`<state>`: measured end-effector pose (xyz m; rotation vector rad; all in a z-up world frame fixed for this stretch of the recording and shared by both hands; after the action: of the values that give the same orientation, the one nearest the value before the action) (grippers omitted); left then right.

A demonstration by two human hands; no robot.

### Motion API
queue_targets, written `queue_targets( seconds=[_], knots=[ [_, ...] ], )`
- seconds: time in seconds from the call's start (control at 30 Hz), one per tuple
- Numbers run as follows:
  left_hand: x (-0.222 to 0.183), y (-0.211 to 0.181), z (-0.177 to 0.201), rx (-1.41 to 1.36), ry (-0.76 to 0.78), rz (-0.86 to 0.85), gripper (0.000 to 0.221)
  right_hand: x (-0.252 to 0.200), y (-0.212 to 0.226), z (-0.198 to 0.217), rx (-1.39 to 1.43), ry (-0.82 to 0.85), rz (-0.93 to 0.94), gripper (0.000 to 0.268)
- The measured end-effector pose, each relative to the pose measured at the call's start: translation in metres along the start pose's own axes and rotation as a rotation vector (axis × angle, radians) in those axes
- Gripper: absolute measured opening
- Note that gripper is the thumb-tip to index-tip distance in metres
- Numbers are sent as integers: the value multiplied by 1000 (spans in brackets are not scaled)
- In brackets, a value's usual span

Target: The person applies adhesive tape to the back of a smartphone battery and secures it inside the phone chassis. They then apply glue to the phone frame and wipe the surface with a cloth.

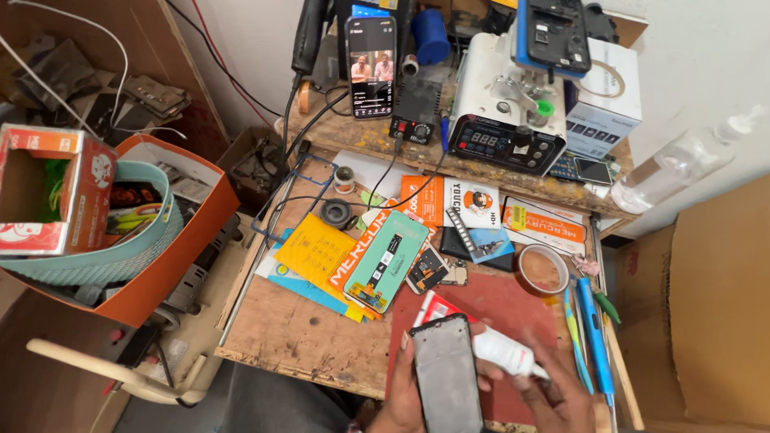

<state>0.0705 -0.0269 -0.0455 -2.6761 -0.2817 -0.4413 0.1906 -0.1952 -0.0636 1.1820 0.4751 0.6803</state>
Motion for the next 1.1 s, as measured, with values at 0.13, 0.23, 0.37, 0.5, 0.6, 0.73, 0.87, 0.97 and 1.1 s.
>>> queue_targets(
  seconds=[0.13, 0.23, 0.37, 0.5, 0.6, 0.73, 0.87, 0.97, 1.1],
  knots=[
    [-1, -9, 9, 145, -38, 8, 109, 0, -36, 14, -90, -46, -302, 23],
    [0, -8, 9, 162, -52, 7, 106, 2, -24, 14, -237, -112, -301, 27],
    [0, -8, 13, 116, -94, 4, 106, 3, 19, 10, -252, -184, -74, 11],
    [0, -9, 16, 117, -123, 4, 104, 6, 58, 2, -333, -210, 140, 21],
    [0, -11, 18, 121, -129, -3, 104, 8, 74, -4, -341, -135, 317, 24],
    [1, -16, 16, 215, -89, -36, 103, 11, 8, 0, 143, -152, -140, 36],
    [1, -12, 17, 205, -95, -16, 103, 7, -22, 2, 47, -144, -154, 18],
    [1, -12, 19, 218, -87, -25, 103, 7, -2, 2, 45, -141, -24, 27],
    [0, -12, 20, 212, -119, -9, 103, 12, 7, 1, 81, -112, -116, 29]
  ],
)
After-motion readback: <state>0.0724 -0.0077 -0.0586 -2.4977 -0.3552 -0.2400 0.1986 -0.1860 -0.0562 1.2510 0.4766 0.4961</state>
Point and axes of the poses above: each hand's wrist, its own x-axis towards the middle knuckle, its own z-axis out of the back of the hand, y = z × x, the point moved 7 cm from there along x, towards the middle knuckle, and after that the axes turned 10 degrees about y, right-handed, at the moved point
